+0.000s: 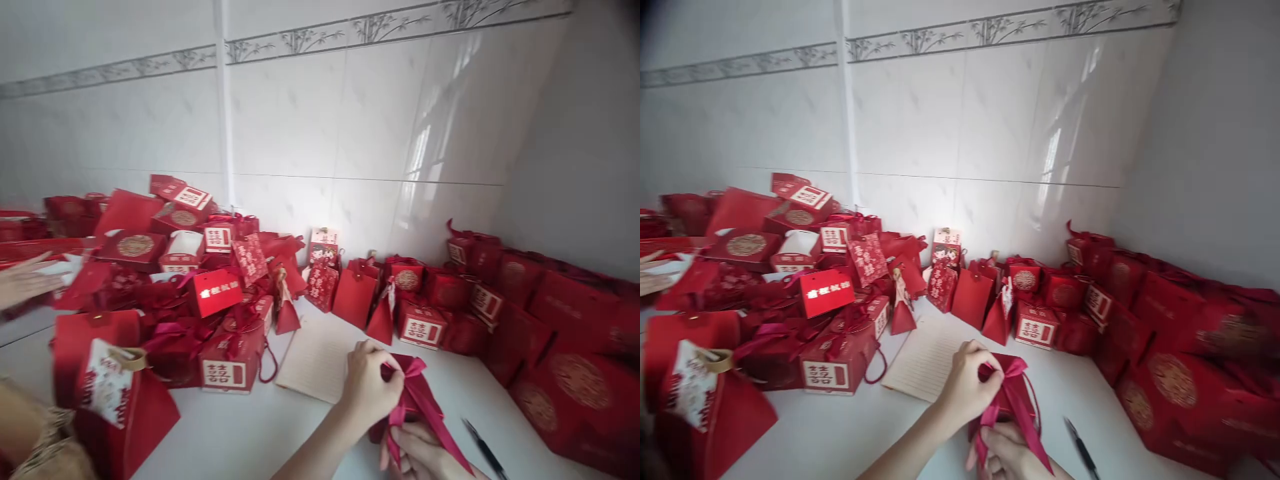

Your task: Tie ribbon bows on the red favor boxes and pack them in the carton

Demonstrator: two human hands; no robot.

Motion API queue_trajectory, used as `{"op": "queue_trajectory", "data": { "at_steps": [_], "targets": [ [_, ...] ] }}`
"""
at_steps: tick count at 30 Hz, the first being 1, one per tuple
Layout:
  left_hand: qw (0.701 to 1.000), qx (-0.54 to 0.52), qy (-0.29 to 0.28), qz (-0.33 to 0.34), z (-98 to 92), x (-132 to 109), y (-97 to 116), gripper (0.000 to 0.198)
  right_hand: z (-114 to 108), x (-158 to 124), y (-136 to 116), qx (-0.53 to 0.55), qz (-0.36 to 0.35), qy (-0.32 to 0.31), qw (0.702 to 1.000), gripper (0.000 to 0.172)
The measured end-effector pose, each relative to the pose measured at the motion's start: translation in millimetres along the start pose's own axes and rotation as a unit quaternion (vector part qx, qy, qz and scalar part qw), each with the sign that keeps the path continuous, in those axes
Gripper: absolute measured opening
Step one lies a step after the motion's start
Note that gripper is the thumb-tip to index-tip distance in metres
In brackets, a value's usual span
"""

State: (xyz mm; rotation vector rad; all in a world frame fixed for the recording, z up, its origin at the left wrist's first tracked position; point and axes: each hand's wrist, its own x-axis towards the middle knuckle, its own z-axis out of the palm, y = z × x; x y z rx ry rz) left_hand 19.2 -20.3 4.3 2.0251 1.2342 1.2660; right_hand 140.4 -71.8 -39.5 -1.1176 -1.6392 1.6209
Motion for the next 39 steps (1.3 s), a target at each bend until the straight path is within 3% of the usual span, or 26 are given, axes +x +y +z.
{"op": "queue_trajectory", "data": {
  "at_steps": [4,13,19,23,26,27,28,31,34,36,39],
  "targets": [
    [1.0,0.005,-0.011,0.007,-2.9,2,1,0.013,1,3,-10,0.108,-0.01,-0.07,0.992,0.057],
    [0.999,-0.008,-0.029,0.017,-5.7,7,1,0.014,2,3,-15,0.099,-0.018,-0.098,0.99,0.05],
    [0.999,-0.012,-0.037,0.018,-5.7,7,0,0.014,3,-4,-25,0.03,-0.029,-0.098,0.994,0.034],
    [0.999,-0.018,-0.046,0.014,-6.2,6,0,0.015,-17,-11,-29,-0.035,-0.037,-0.203,0.978,0.03],
    [0.998,-0.025,-0.054,0.013,-7.3,6,0,0.016,-50,-19,-26,0.002,-0.005,-0.356,0.934,0.048],
    [0.998,-0.028,-0.057,0.015,-7.8,6,1,0.016,-62,-22,-24,0.038,-0.014,-0.38,0.924,0.054],
    [0.997,-0.032,-0.061,0.017,-8.2,6,1,0.015,-73,-25,-22,0.091,-0.05,-0.351,0.931,0.059],
    [0.996,-0.043,-0.073,0.024,-9.3,6,1,0.014,-94,-29,-21,0.223,-0.16,-0.061,0.96,0.067],
    [0.995,-0.048,-0.078,0.024,-9.5,6,1,0.014,-90,-22,-27,0.178,-0.141,0.207,0.952,0.051],
    [0.996,-0.048,-0.077,0.026,-9.3,6,2,0.014,-79,-11,-30,0.123,-0.113,0.295,0.941,0.046],
    [0.996,-0.044,-0.074,0.028,-9.0,6,2,0.014,-62,2,-30,0.057,-0.092,0.296,0.949,0.05]
  ]
}}
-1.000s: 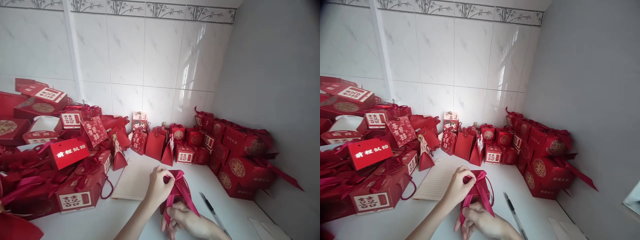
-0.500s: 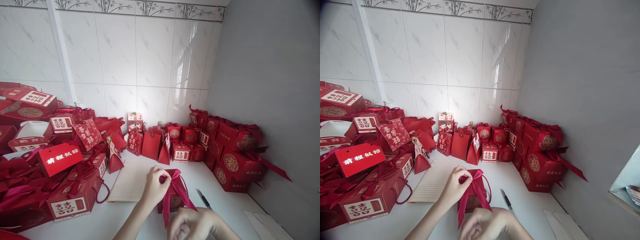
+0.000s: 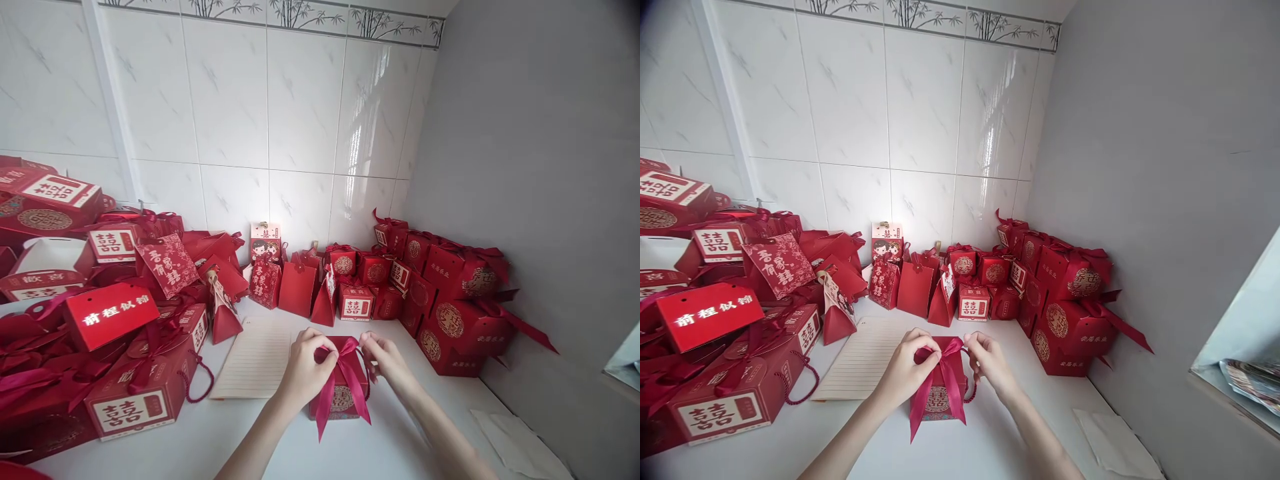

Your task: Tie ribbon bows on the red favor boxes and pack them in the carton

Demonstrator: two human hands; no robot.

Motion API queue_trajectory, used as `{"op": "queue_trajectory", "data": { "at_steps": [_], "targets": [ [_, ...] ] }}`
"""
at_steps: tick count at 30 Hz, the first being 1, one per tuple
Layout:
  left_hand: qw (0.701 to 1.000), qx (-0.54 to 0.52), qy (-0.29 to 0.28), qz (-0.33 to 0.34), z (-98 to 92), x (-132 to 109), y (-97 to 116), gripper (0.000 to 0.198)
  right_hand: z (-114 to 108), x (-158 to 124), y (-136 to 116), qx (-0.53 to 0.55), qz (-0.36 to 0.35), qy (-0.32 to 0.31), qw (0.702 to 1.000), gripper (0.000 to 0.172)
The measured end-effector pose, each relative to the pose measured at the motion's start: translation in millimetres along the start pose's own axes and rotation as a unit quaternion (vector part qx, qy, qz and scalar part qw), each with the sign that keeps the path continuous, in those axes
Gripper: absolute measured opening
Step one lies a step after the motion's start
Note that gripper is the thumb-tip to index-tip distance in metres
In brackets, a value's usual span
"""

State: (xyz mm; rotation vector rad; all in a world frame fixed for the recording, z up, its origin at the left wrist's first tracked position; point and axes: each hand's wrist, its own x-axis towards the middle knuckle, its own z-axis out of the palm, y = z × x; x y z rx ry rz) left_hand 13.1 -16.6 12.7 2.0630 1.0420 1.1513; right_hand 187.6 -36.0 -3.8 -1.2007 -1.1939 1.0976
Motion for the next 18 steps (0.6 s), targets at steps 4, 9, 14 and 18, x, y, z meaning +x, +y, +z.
{"op": "queue_trajectory", "data": {
  "at_steps": [4,9,14,18],
  "targets": [
    [1.0,0.004,0.003,0.003,0.9,-1,1,0.012,14,-2,4,-0.039,-0.033,-0.001,0.999,0.051],
    [1.0,0.002,0.028,0.009,4.2,-3,4,0.017,19,-7,2,-0.051,-0.059,0.02,0.997,0.05],
    [0.985,-0.049,0.144,-0.083,-1.4,1,-3,0.011,20,-9,3,-0.049,-0.036,0.027,0.998,0.05],
    [0.971,-0.111,0.073,-0.197,-11.5,7,-10,0.034,21,-9,5,-0.035,-0.054,0.025,0.998,0.049]
  ]
}}
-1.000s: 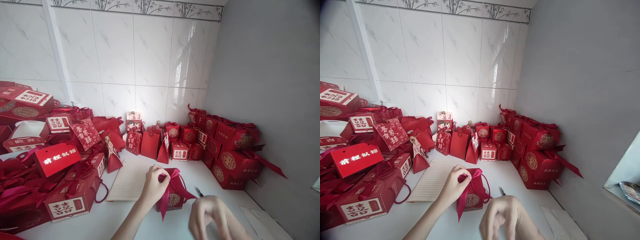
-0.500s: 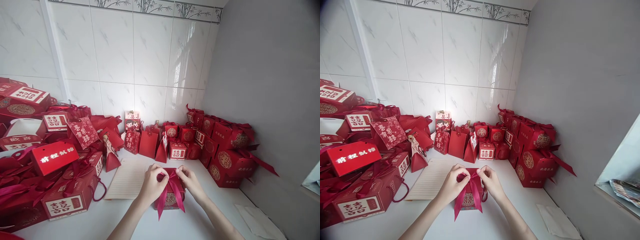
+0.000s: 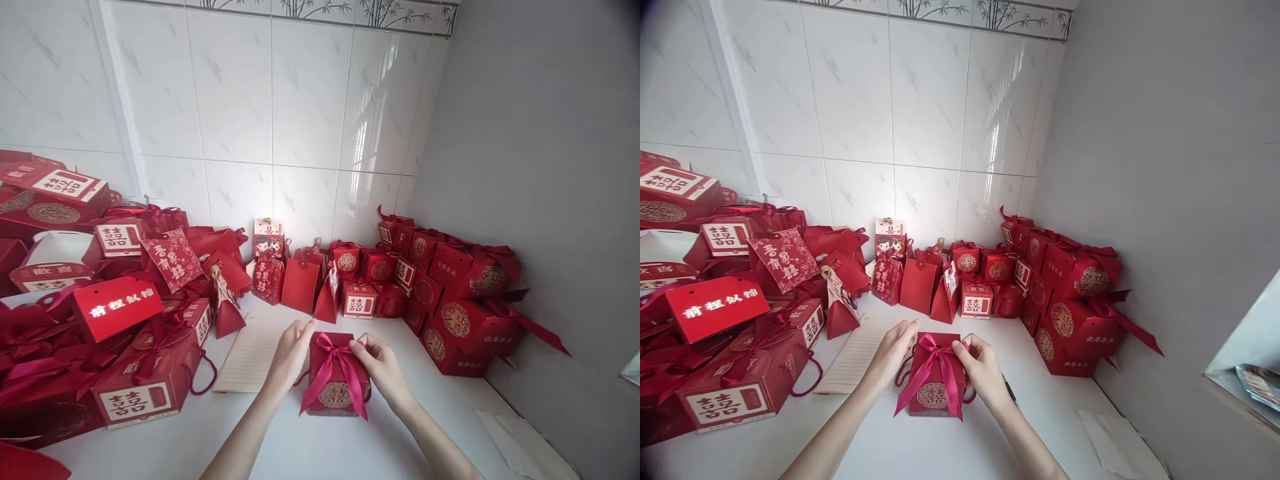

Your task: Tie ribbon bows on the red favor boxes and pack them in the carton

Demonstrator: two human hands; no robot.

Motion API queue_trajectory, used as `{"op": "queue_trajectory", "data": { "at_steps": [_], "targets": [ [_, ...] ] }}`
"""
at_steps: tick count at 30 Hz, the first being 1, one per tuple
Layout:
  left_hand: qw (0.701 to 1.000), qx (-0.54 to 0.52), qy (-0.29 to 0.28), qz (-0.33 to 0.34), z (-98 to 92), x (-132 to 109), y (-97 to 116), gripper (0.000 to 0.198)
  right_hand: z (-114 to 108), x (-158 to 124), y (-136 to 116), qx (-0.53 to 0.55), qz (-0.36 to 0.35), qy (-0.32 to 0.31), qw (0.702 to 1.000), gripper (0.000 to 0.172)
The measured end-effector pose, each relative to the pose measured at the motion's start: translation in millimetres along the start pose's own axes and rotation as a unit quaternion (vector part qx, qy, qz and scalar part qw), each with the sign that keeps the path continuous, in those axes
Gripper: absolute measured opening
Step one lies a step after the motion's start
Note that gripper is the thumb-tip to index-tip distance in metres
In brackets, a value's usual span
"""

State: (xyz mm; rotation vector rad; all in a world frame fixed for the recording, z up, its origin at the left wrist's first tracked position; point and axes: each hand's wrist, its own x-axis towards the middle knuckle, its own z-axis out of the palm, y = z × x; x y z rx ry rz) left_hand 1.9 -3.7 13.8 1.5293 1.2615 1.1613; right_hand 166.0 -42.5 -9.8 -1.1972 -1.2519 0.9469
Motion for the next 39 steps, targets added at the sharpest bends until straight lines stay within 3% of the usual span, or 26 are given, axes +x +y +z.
{"op": "queue_trajectory", "data": {
  "at_steps": [2,4,9,15,27,34,39],
  "targets": [
    [0.999,0.012,-0.04,-0.009,-1.5,1,1,0.043,1,0,1,0.005,-0.011,0.0,1.0,0.047],
    [0.999,0.027,-0.038,-0.002,-0.4,-1,3,0.045,1,0,2,0.006,-0.019,0.002,1.0,0.045],
    [0.997,0.054,-0.031,0.037,4.8,-5,2,0.032,0,0,1,0.023,-0.023,0.003,0.999,0.046],
    [0.998,-0.011,-0.052,0.032,8.7,-3,-4,0.02,-1,1,-1,0.041,0.01,0.012,0.999,0.05],
    [0.992,-0.116,0.039,0.029,21.2,-13,-5,0.024,-4,0,-2,0.101,0.056,-0.038,0.993,0.043],
    [0.995,-0.085,-0.044,-0.009,4.6,-3,4,0.037,-4,1,1,0.096,0.058,-0.06,0.992,0.042],
    [0.999,-0.03,-0.026,0.003,1.7,0,2,0.044,-3,0,3,0.098,0.055,-0.071,0.991,0.042]
  ]
}}
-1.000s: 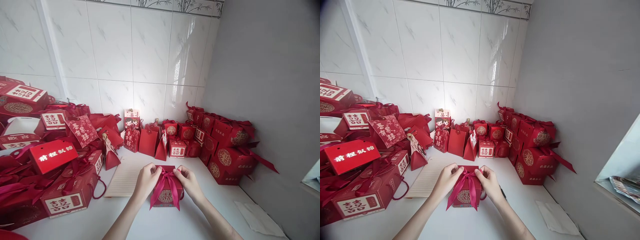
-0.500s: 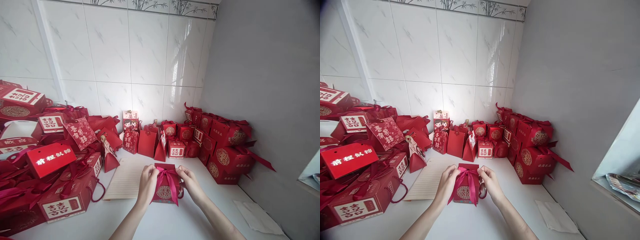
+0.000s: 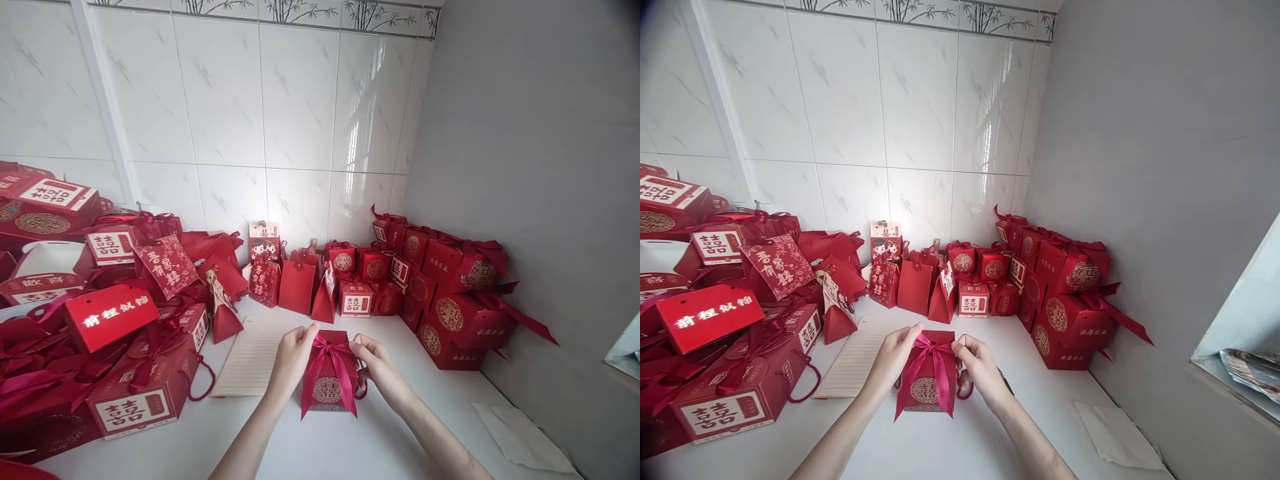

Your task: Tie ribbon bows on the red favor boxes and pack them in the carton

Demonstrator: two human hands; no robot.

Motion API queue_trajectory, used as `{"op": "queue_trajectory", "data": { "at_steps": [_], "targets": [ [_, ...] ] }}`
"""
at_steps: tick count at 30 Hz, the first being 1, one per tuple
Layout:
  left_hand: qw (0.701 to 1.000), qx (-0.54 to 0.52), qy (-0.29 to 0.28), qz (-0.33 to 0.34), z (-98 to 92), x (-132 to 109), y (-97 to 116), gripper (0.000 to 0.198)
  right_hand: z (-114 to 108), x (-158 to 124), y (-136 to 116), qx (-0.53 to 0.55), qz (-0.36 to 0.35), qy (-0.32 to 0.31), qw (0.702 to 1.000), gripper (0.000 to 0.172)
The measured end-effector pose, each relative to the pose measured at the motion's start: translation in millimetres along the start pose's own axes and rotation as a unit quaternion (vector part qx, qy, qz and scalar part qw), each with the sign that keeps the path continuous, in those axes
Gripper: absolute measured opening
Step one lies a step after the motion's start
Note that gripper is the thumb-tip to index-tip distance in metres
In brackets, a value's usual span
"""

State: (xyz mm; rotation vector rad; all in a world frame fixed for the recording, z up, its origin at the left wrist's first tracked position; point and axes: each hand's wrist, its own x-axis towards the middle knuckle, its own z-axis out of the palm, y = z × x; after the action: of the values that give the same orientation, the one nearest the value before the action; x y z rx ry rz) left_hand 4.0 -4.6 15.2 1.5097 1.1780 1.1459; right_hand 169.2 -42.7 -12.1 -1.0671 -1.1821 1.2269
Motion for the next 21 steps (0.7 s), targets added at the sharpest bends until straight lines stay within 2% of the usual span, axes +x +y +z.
{"op": "queue_trajectory", "data": {
  "at_steps": [7,13,21],
  "targets": [
    [0.999,-0.011,0.008,0.035,9.3,-4,-7,0.03,-1,-1,-2,0.024,0.012,0.025,0.999,0.041],
    [0.999,0.002,0.037,0.035,13.5,-6,-8,0.029,-2,0,-4,0.041,0.027,0.035,0.998,0.04],
    [0.998,0.012,0.05,0.026,18.0,-7,-12,0.031,-1,1,-3,0.061,0.038,0.046,0.996,0.039]
  ]
}}
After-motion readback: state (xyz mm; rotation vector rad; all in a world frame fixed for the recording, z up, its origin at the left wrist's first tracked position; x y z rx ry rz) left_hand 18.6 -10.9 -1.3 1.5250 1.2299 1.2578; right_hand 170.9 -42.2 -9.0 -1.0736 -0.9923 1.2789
